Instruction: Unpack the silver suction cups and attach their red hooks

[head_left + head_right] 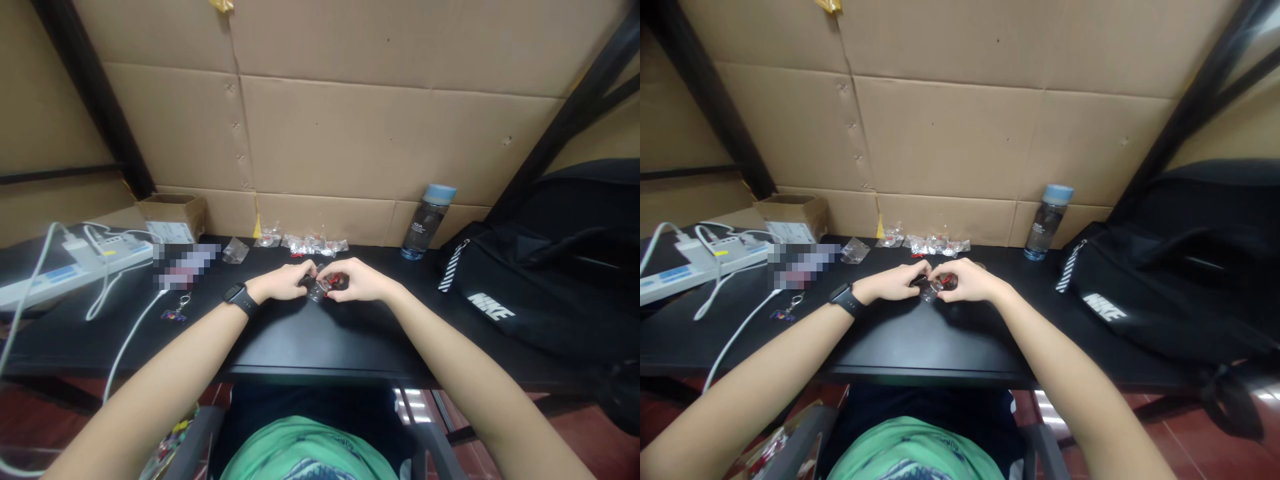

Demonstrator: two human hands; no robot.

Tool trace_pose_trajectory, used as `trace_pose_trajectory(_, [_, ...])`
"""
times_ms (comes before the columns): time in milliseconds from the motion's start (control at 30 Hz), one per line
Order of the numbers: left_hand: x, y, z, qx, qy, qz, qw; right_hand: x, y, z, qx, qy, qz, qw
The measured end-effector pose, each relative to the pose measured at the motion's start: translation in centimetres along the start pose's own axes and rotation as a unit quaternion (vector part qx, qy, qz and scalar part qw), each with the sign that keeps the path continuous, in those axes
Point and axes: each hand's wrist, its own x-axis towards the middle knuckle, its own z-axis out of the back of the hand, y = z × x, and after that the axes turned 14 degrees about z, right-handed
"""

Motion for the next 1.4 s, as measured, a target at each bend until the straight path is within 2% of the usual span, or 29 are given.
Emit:
trace_pose_trajectory(133, [-0.1,0.2,0.2,-0.003,-0.008,-0.032,0.999,-0.4,-2.1,-0.5,-0.059,0.005,-0.055,0.997])
trace_pose_trajectory(233, [-0.1,0.3,0.3,0.005,-0.006,-0.042,0.999,-0.7,-3.0,-0.4,-0.075,0.010,-0.060,0.995])
trace_pose_trajectory(533, [0.0,0.8,0.8,-0.006,0.032,-0.111,0.993,-0.9,-3.4,-0.1,-0.108,-0.001,-0.054,0.993])
trace_pose_trajectory(667, [0.1,1.0,0.9,-0.006,0.019,-0.117,0.993,-1.1,-3.6,0.1,-0.128,0.015,-0.060,0.990])
trace_pose_trajectory(900, [0.6,0.7,0.3,-0.005,-0.023,-0.112,0.993,-0.9,-3.5,0.0,-0.117,0.038,-0.056,0.991])
trace_pose_trajectory(1033, [0.8,0.1,-0.6,0.035,-0.087,-0.076,0.993,-0.8,-3.7,-0.4,-0.119,0.028,-0.035,0.992])
trace_pose_trajectory(1100, [0.8,-0.1,-1.0,0.064,-0.101,-0.052,0.991,-0.7,-3.8,-0.5,-0.125,0.015,-0.038,0.991])
trace_pose_trajectory(1233, [0.9,0.0,-1.5,0.094,-0.081,-0.023,0.992,-0.7,-3.8,-0.6,-0.110,0.002,-0.063,0.992])
trace_pose_trajectory(1400, [1.2,0.1,-1.8,0.085,-0.070,-0.013,0.994,-0.7,-3.7,-0.8,-0.081,-0.012,-0.091,0.992])
